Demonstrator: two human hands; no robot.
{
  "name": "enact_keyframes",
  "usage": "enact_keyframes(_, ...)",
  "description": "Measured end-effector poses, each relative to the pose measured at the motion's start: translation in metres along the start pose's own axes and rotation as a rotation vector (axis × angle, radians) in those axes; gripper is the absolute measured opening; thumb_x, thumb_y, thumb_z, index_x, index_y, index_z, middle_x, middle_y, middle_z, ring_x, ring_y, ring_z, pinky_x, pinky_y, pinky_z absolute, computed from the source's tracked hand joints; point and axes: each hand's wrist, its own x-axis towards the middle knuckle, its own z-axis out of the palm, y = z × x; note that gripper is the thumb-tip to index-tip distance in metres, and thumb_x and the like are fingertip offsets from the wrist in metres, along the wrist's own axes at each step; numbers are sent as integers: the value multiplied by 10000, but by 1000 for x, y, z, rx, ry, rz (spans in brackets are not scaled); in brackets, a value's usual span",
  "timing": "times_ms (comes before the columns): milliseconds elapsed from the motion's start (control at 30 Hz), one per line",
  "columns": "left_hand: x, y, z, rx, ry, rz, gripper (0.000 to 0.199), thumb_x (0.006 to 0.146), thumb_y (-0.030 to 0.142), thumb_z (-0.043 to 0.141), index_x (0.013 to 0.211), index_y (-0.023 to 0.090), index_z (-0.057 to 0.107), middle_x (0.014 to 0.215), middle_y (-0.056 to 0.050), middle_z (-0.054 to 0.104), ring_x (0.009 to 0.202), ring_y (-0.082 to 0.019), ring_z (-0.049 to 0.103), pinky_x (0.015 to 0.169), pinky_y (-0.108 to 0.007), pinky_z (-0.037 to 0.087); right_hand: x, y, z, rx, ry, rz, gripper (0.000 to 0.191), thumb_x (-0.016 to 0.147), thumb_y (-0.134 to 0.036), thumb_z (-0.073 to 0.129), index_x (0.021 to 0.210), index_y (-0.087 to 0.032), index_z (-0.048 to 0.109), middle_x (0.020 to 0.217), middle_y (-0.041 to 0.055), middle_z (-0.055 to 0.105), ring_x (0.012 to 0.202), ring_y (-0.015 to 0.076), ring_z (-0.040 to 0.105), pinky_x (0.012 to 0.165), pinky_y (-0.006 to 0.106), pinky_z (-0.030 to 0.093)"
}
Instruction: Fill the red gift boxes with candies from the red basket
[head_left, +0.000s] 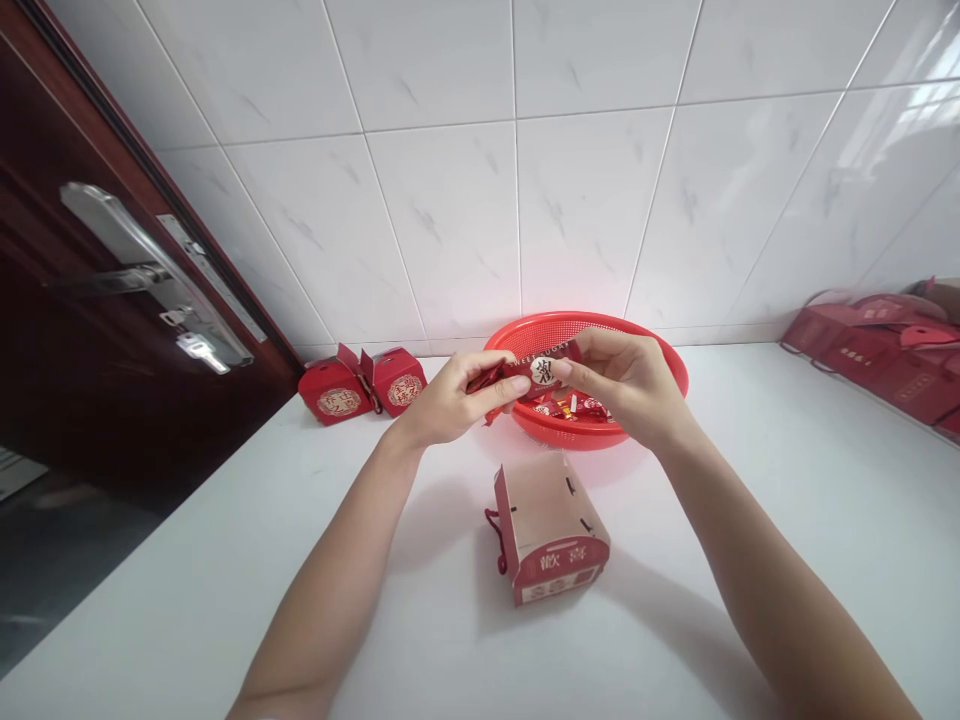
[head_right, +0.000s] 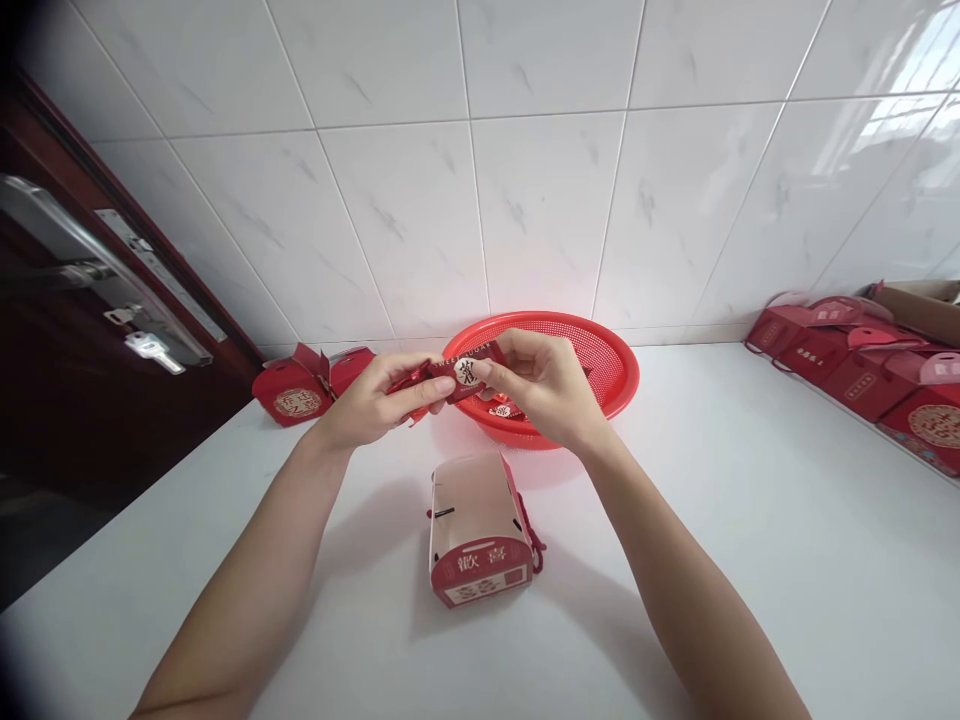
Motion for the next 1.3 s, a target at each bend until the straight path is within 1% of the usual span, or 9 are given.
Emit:
enact_keyframes(200,0,1,3,14,53,51,287,915,378,636,728,177,552,620,24,520,540,-92,474,468,-206,363,0,3,-3,144,-45,40,197,836,-355,819,887,-194,718,958,64,767,877,222,746,787,383,629)
enact_keyframes(400,1,-1,3,22,46,-22,314,878,416,696,716,163,604,581,33,507,526,-86,450,470,-205,355,-1,5,1,83,52,3,216,827,-368,826,850,-197,696,843,39,743,820,206,735,811,391,625)
enact_keyframes(533,1,-1,2,-7,117,-14,287,847,445,731,848,162,683,645,18,564,544,-98,480,462,-214,363,-1,0,2,44,13,14,204,835,-368,816,854,-195,711,870,55,757,847,224,747,805,395,622)
enact_keyframes(600,0,-1,3,-7,114,-17,287,846,443,734,878,160,697,658,18,570,545,-97,483,466,-216,368,-1,-1,2,34,-10,20,207,829,-372,819,848,-192,718,865,60,758,839,231,747,779,396,621)
enact_keyframes(733,0,-2,7,26,40,-18,243,877,382,709,798,158,660,623,37,527,529,-82,462,490,-212,372,-1,1,1,52,21,0,193,819,-359,829,862,-196,734,858,49,761,804,210,740,741,362,616)
enact_keyframes(867,2,0,11,-42,103,44,258,882,380,700,766,165,617,635,38,517,537,-79,456,480,-203,372,0,3,-3,136,7,20,241,788,-345,857,964,-212,761,966,49,791,887,212,757,822,366,625)
enact_keyframes(933,3,1,11,-61,109,44,287,870,404,717,752,164,611,627,40,515,521,-75,445,465,-201,364,0,3,-5,117,7,33,249,780,-363,858,949,-201,773,963,63,797,900,225,760,835,380,623)
enact_keyframes(1133,1,2,9,-15,40,7,320,874,475,721,807,168,660,624,40,539,508,-77,472,462,-202,368,-1,0,-5,23,8,72,239,748,-384,871,844,-191,767,847,61,785,772,225,743,643,345,608)
enact_keyframes(1300,1,1,10,0,30,27,376,888,516,693,747,173,629,600,39,519,491,-80,467,455,-210,365,-1,-1,-5,3,2,60,275,735,-427,877,810,-190,758,826,58,772,736,214,724,599,332,589)
